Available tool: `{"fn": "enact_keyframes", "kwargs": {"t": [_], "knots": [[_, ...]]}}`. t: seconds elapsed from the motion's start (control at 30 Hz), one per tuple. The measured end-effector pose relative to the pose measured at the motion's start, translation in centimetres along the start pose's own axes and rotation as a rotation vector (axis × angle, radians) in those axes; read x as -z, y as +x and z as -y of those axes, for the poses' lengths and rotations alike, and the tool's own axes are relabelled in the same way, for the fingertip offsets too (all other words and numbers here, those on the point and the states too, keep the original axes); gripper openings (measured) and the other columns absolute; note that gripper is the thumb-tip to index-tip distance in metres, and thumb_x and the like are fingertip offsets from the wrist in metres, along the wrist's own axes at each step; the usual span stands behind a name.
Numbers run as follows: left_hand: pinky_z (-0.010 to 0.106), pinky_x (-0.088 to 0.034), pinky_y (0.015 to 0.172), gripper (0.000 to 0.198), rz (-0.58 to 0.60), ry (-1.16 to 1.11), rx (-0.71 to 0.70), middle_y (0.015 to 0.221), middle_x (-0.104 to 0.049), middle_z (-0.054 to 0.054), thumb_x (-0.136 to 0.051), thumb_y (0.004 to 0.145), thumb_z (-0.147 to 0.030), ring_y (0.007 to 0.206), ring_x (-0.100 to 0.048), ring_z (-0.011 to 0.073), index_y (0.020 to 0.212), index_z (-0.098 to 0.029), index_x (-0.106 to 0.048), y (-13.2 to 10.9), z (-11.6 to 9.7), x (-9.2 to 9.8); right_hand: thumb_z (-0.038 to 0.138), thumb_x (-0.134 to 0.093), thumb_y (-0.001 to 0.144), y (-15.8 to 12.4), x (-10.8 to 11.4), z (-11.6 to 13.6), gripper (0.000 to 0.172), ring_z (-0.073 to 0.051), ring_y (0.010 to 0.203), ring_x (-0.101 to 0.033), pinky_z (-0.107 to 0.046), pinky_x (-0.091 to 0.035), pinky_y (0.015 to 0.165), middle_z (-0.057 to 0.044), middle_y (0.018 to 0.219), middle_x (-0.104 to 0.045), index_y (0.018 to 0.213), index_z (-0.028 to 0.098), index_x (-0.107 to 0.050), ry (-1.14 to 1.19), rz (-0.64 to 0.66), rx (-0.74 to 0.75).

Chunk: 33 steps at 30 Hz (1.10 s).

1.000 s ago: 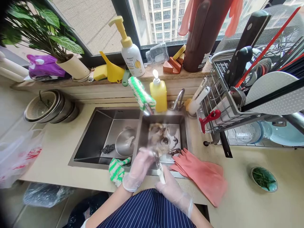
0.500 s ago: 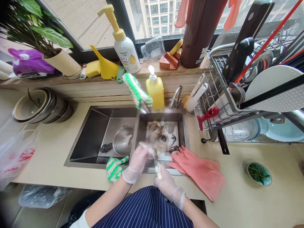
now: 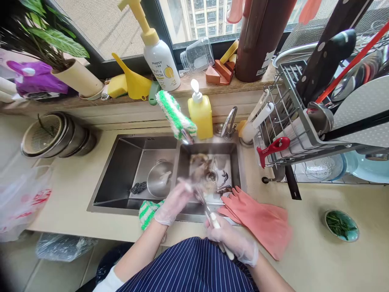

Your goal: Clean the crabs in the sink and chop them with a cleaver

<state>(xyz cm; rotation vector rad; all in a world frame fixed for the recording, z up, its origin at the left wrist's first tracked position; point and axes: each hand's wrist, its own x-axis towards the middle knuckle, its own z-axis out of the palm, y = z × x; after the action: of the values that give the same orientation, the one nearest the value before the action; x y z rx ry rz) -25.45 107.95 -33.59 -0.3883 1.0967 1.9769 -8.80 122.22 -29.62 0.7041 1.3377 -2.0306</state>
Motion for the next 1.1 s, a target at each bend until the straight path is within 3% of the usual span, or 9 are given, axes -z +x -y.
{"fn": "enact_keyframes", "kwargs": {"t": [0.17,0.5,0.77,1.1], "knots": [[0.025,-0.046,0.064,0.034,0.052,0.042,-0.006,0.071,-0.062,0.000,-0.086,0.066,-0.034,0.063,-0.056,0.0107,0.083,-0.011,-0.067,-0.5,-0.7,-0.3,0.027,-0.063,0.072,-1.9,0.7,1.2,0.018,-0.010,0.059,-0.038,-0.024,-0.032,0.056,0.004,0.068,-0.048,0.088,0.020,-0.058,-0.017,0.123,-0.031],[0.027,-0.046,0.072,0.033,0.090,0.129,-0.032,0.076,-0.065,0.003,-0.083,0.068,-0.040,0.071,-0.058,0.0140,0.081,-0.013,-0.071,-1.1,-0.6,0.0,0.029,-0.062,0.077,-2.1,0.6,1.0,0.012,-0.009,0.057,-0.039,-0.021,-0.033,0.053,0.003,0.068,-0.049,0.084,0.020,-0.057,-0.042,0.101,-0.087],[0.028,-0.046,0.072,0.033,0.104,0.374,-0.006,0.081,-0.069,0.007,-0.085,0.066,-0.038,0.071,-0.060,0.0162,0.085,-0.012,-0.075,-1.9,-1.9,0.3,0.028,-0.062,0.075,-2.8,0.8,1.8,0.013,-0.008,0.048,-0.039,-0.020,-0.028,0.042,0.003,0.063,-0.049,0.081,0.020,-0.055,-0.074,0.099,-0.203],[0.026,-0.045,0.070,0.031,0.080,0.255,0.014,0.078,-0.067,0.005,-0.085,0.066,-0.037,0.070,-0.059,0.0145,0.083,-0.014,-0.075,-1.9,-1.1,0.4,0.034,-0.064,0.078,-2.8,1.2,1.0,0.018,-0.008,0.054,-0.042,-0.020,-0.032,0.049,0.002,0.067,-0.052,0.083,0.019,-0.055,0.031,0.150,-0.177]]}}
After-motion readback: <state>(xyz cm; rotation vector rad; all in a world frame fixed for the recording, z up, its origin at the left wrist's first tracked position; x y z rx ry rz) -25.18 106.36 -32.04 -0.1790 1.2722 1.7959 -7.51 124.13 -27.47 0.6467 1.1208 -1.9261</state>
